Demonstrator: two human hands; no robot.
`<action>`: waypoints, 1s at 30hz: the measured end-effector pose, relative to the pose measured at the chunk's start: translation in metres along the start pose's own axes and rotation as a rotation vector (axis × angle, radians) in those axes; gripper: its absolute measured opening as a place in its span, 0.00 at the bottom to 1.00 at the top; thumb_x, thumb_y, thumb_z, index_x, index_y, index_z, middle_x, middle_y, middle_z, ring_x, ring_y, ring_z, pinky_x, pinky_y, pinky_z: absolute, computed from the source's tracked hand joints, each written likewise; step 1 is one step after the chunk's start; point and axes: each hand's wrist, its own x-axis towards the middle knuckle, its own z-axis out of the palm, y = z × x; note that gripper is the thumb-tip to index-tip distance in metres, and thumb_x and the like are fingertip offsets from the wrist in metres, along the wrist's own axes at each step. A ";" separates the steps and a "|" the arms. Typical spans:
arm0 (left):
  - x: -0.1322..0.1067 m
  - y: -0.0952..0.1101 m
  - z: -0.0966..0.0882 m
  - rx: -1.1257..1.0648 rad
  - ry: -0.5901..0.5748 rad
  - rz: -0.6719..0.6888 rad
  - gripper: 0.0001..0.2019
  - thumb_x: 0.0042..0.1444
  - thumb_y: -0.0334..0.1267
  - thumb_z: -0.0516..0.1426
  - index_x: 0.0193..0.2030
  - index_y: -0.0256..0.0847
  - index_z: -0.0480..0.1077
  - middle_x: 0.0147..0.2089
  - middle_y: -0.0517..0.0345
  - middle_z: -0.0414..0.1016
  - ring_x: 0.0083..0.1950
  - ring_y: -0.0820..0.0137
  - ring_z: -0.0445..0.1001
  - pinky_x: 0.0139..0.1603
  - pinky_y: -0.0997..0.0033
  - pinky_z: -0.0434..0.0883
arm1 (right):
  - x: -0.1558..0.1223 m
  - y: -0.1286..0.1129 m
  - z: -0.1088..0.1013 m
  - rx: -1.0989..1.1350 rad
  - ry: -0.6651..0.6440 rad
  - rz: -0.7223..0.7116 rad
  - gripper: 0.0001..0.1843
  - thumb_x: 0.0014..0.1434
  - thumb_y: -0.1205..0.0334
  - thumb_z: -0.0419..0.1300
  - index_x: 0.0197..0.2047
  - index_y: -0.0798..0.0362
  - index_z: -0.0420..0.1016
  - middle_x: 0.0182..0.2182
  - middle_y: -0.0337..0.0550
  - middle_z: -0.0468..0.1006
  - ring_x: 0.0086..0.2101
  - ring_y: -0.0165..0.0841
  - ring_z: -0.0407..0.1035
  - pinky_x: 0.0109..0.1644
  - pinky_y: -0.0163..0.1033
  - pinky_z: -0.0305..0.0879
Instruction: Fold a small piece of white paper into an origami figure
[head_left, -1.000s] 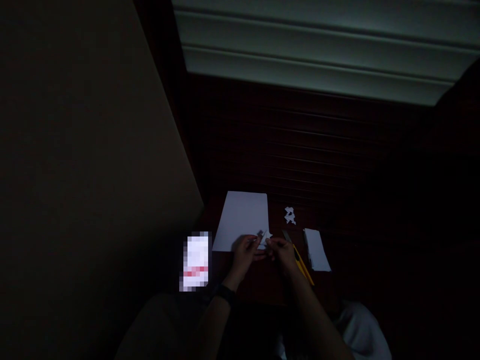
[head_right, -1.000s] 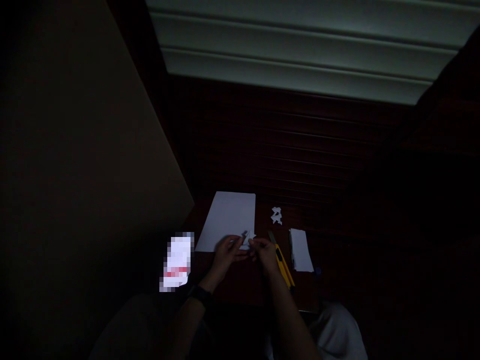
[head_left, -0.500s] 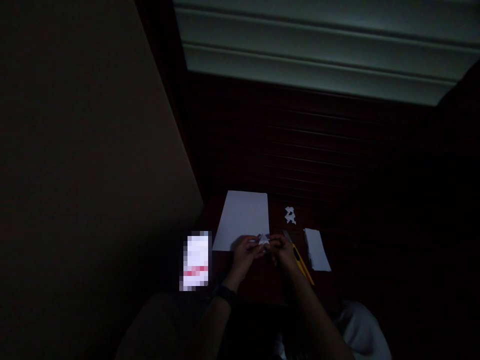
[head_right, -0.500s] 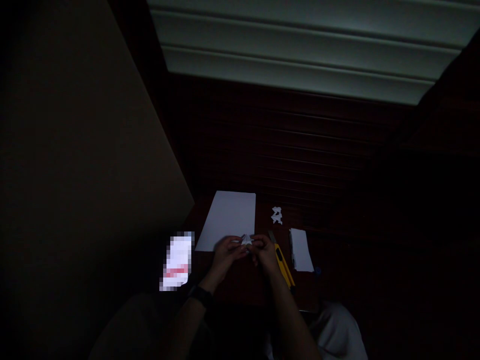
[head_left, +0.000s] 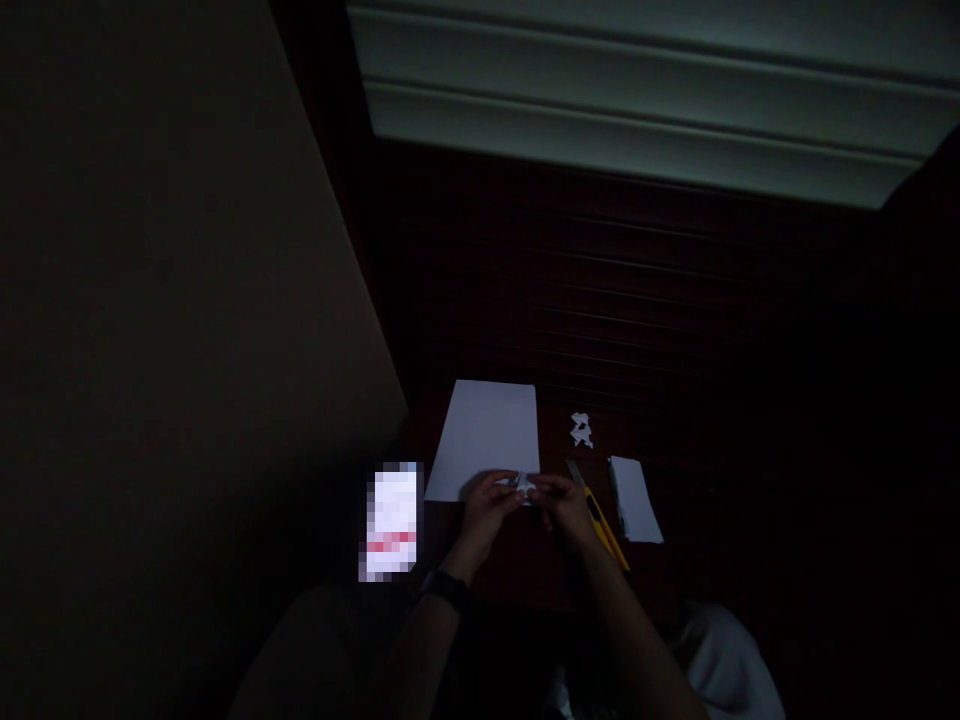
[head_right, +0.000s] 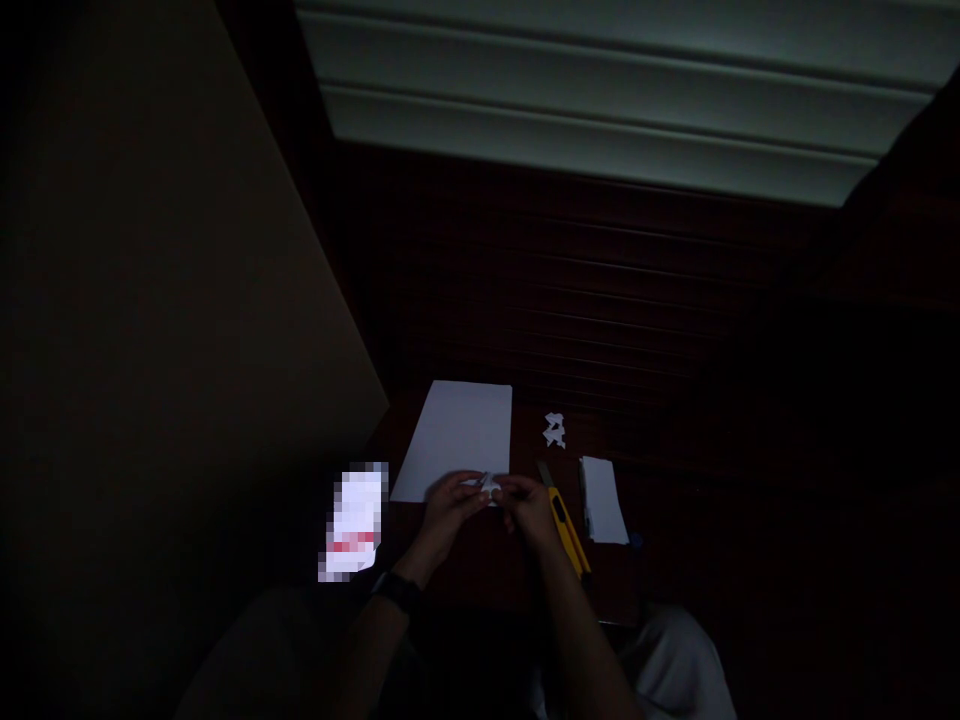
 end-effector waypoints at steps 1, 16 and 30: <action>0.000 0.000 0.000 0.001 0.003 0.002 0.20 0.40 0.37 0.63 0.42 0.37 0.68 0.33 0.52 0.76 0.35 0.67 0.75 0.38 0.69 0.71 | 0.000 0.000 0.000 0.003 0.004 -0.002 0.19 0.43 0.57 0.65 0.38 0.55 0.73 0.28 0.41 0.75 0.11 0.19 0.56 0.11 0.27 0.50; -0.001 0.003 -0.001 0.038 -0.047 0.007 0.21 0.42 0.37 0.62 0.46 0.37 0.69 0.36 0.51 0.76 0.38 0.66 0.74 0.40 0.68 0.70 | 0.000 -0.005 0.001 -0.020 0.019 0.019 0.24 0.39 0.56 0.67 0.42 0.56 0.74 0.30 0.43 0.75 0.11 0.18 0.55 0.11 0.27 0.50; 0.000 -0.004 -0.002 -0.020 -0.034 0.012 0.19 0.43 0.39 0.61 0.44 0.35 0.70 0.42 0.47 0.75 0.41 0.65 0.73 0.42 0.66 0.70 | -0.001 -0.007 0.006 -0.160 -0.047 -0.070 0.20 0.43 0.56 0.64 0.43 0.48 0.75 0.49 0.47 0.68 0.18 0.22 0.65 0.13 0.27 0.57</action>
